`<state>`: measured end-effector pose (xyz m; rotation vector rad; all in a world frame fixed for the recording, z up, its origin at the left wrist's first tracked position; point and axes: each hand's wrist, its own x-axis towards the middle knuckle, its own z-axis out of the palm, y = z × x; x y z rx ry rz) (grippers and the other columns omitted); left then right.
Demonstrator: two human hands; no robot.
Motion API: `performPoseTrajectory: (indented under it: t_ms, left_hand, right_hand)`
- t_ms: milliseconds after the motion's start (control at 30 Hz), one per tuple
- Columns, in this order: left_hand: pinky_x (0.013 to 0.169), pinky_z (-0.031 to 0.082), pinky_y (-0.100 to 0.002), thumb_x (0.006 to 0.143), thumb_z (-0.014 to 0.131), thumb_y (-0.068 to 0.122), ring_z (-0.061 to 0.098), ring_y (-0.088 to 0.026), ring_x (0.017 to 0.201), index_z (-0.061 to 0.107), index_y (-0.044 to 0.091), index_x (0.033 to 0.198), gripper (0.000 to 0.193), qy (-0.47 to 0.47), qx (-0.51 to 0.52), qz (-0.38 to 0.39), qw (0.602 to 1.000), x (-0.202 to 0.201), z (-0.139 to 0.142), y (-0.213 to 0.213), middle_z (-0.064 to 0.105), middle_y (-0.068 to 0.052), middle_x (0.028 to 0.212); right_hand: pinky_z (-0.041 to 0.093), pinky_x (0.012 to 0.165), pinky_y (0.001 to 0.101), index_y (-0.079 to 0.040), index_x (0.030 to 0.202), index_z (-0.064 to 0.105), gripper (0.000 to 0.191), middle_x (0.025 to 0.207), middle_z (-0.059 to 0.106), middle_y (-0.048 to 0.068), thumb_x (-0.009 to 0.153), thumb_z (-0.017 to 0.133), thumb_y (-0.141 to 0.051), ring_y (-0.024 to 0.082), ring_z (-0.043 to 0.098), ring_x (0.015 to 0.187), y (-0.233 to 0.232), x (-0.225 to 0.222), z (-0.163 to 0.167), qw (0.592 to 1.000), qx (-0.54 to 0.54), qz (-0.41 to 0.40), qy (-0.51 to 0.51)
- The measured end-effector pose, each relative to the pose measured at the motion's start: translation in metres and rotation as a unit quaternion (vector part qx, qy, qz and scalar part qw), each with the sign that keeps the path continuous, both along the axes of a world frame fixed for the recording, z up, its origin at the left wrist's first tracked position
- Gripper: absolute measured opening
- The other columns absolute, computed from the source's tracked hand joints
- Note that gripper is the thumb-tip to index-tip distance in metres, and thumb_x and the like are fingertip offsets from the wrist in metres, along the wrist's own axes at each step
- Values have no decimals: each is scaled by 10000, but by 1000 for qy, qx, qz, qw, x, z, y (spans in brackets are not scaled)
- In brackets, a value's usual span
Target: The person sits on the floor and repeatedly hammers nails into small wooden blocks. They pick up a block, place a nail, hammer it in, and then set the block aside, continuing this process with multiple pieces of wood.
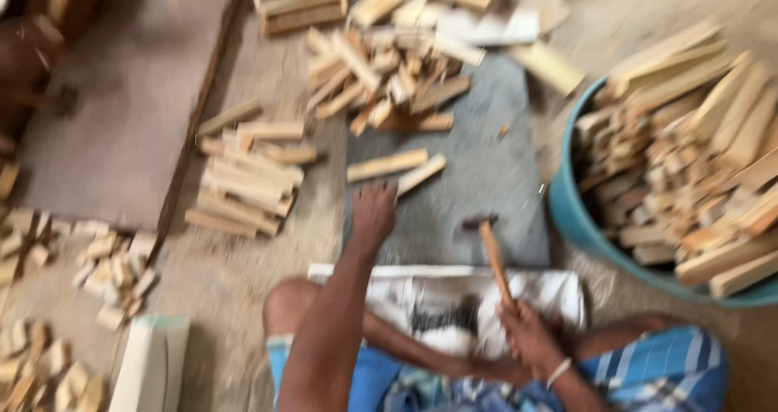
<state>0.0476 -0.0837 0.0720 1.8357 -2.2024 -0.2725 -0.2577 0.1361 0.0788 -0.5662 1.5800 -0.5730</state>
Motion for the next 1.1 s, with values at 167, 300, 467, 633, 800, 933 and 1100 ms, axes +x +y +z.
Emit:
performPoseTrajectory:
  t_ms: [167, 300, 467, 633, 800, 933, 1100]
  left_hand:
    - [972, 489, -490, 985, 534, 141, 646, -322, 1113, 678, 186, 1240, 296, 126, 233, 16, 964, 16, 23, 45, 689, -88, 1198]
    - [1047, 420, -515, 844, 589, 88, 588, -319, 1200, 719, 144, 1109, 301, -19, -61, -12, 998, 29, 24, 94, 710, -98, 1185]
    - [914, 445, -474, 601, 483, 407, 601, -370, 1135, 668, 94, 1185, 688, -34, -300, 1, 953, -30, -11, 124, 699, -183, 1231]
    - [795, 562, -521, 869, 642, 83, 696, -382, 954, 667, 63, 1099, 233, 1, 63, -245, 968, -89, -42, 174, 707, -185, 1023]
    - [762, 567, -505, 893, 613, 65, 704, -378, 938, 665, 90, 1063, 180, 52, 179, -265, 946, -82, -27, 197, 706, -166, 1043]
    - [786, 561, -494, 827, 616, 49, 701, -372, 964, 672, 103, 1046, 232, 83, 137, -220, 962, -79, -9, 199, 715, -152, 1031]
    - [759, 539, -506, 879, 603, 42, 686, -384, 925, 657, 102, 1129, 264, 133, 150, -161, 966, -75, 4, 195, 688, -164, 1024]
  right_hand:
    - [313, 346, 277, -114, 866, 532, 280, 609, 444, -32, 964, 656, -345, 83, 378, 425, 3, -4, -12, 999, -35, 11, -18]
    - [338, 356, 278, -112, 872, 544, 284, 625, 460, -19, 977, 651, -354, 80, 404, 439, 5, -5, -20, 999, -27, 19, -14]
    - [361, 363, 289, -127, 898, 566, 246, 627, 487, -12, 962, 640, -352, 102, 431, 442, -2, -4, -20, 998, -55, 27, -8]
    - [354, 367, 273, -112, 901, 563, 244, 640, 458, -27, 981, 624, -334, 84, 406, 449, 9, -3, -3, 997, -70, 27, 12]
    - [338, 361, 247, -89, 917, 552, 254, 659, 464, -42, 1003, 614, -320, 58, 398, 461, 22, -6, 10, 997, -64, 46, -5]
    - [347, 346, 242, -128, 971, 572, 149, 658, 488, -38, 972, 601, -274, 60, 404, 452, 16, 0, 3, 997, -38, 66, -23]
    - [340, 345, 235, -108, 973, 579, 194, 648, 462, -31, 989, 627, -295, 61, 386, 440, 6, 7, -4, 991, -38, 117, -52]
